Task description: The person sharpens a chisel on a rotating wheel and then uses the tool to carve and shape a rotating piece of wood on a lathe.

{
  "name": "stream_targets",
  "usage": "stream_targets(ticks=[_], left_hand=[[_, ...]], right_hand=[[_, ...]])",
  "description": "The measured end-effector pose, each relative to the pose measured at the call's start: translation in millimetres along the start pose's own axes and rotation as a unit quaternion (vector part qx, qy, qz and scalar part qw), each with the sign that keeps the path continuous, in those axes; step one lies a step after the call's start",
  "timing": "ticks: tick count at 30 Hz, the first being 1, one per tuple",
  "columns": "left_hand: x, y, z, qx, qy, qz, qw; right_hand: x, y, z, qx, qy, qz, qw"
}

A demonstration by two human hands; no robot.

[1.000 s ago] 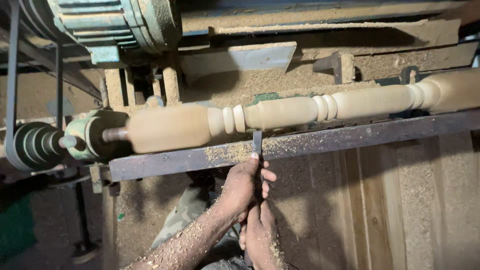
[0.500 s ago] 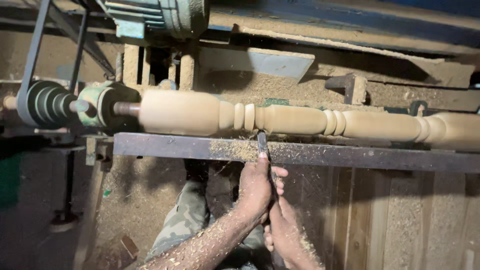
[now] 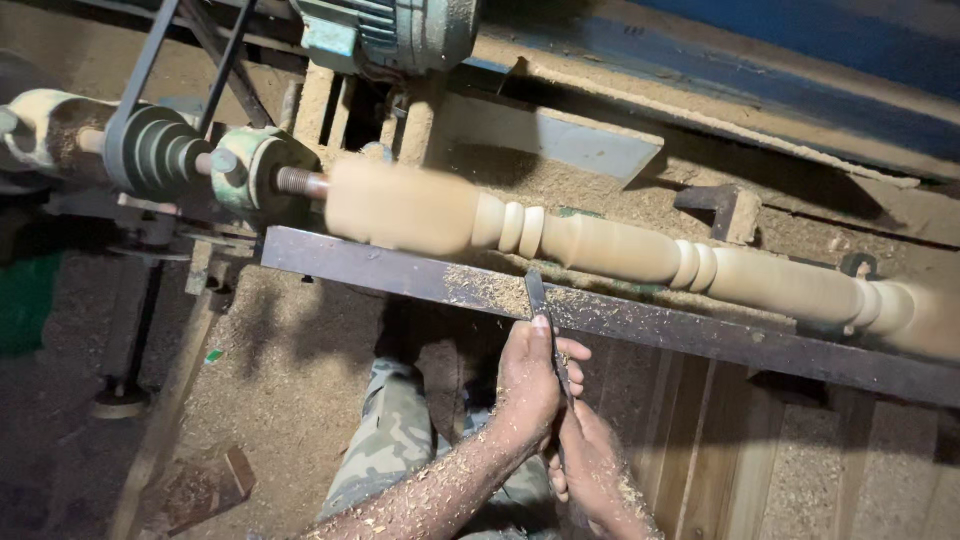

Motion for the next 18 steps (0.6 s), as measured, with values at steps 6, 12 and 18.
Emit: stream_targets(ticks=[6,12,18], left_hand=[[1.4,-4.6,-1.6,-0.018,-0.006,0.000,1.000],[1.8,-4.9,2.7,-0.017,-0.018,0.007,1.000],[3.0,-6.2,6.9,0.010,-0.028,0.011,0.999]], right_hand=[[-4.4,-7.8,2.2,0.034,-0.002,0.005,0.999],[-7.4,-9.5,3.1,0.027,-0.028,0.010,0.999],[-15.4,-5.5,1.6,0.042,-0.033,0.012,0.999]])
Point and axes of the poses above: each hand's wrist, its own y-axis away from the middle knuckle, its own x-axis out of the back of the hand, z = x × y, the point moved 2 cm from there along -y, towards the middle knuckle, and after that the axes turned 5 degrees about -x, right-handed, at the moved point
